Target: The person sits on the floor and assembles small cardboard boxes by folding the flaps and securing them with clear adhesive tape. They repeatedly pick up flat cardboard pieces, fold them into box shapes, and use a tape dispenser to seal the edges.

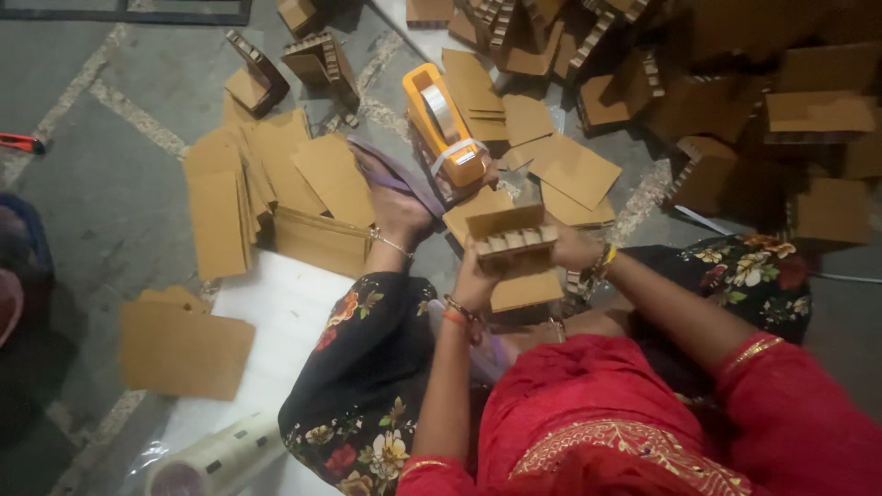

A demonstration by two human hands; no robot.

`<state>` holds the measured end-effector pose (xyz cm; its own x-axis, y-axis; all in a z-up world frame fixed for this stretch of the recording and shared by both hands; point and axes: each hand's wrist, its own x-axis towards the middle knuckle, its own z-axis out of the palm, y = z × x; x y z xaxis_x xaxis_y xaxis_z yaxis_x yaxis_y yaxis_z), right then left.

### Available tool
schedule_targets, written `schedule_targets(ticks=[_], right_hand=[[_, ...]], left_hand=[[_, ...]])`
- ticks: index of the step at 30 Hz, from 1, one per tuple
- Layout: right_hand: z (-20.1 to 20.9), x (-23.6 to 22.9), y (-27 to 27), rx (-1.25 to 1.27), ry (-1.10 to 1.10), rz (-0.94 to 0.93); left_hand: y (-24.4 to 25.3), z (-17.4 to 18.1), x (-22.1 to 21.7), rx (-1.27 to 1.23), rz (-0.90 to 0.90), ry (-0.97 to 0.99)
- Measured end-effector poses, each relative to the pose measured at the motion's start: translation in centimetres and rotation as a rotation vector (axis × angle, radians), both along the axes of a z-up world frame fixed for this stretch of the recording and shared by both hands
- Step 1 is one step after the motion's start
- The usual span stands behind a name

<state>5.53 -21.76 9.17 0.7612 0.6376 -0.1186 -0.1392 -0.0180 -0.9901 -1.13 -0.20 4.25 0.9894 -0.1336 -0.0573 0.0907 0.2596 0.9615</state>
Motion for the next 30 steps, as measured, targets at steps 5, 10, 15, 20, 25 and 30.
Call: schedule_targets(ticks=[5, 10, 15, 20, 25, 30], right_hand=[[-1.6, 0.8, -0.3, -0.192, -0.088, -0.046], [-4.5, 2.4, 2.0, -0.503, -0.461, -0.060], [-3.6, 4.7, 4.6, -0.481, -0.452, 0.015], [-2.7, 11.0, 6.3, 0.163, 0.005, -0.317], [1.6, 15.0, 10.0, -0.571, -0.261, -0.332], [6.6, 9.5, 9.3, -0.383, -0.085, -0.434]], left_hand=[[2.0, -0.8, 1.4, 0.556, 0.071, -0.222], [3.9, 5.1, 2.2, 0.706, 0.210, -0.303], [4.2, 7.6, 2.4, 0.836, 0.221, -0.271], [3.7, 7.1, 2.7, 0.887, 0.280, -0.302], [3.3, 6.8, 2.8, 0.890, 0.318, -0.309], [2.9, 5.3, 2.9, 0.907, 0.391, -0.325]])
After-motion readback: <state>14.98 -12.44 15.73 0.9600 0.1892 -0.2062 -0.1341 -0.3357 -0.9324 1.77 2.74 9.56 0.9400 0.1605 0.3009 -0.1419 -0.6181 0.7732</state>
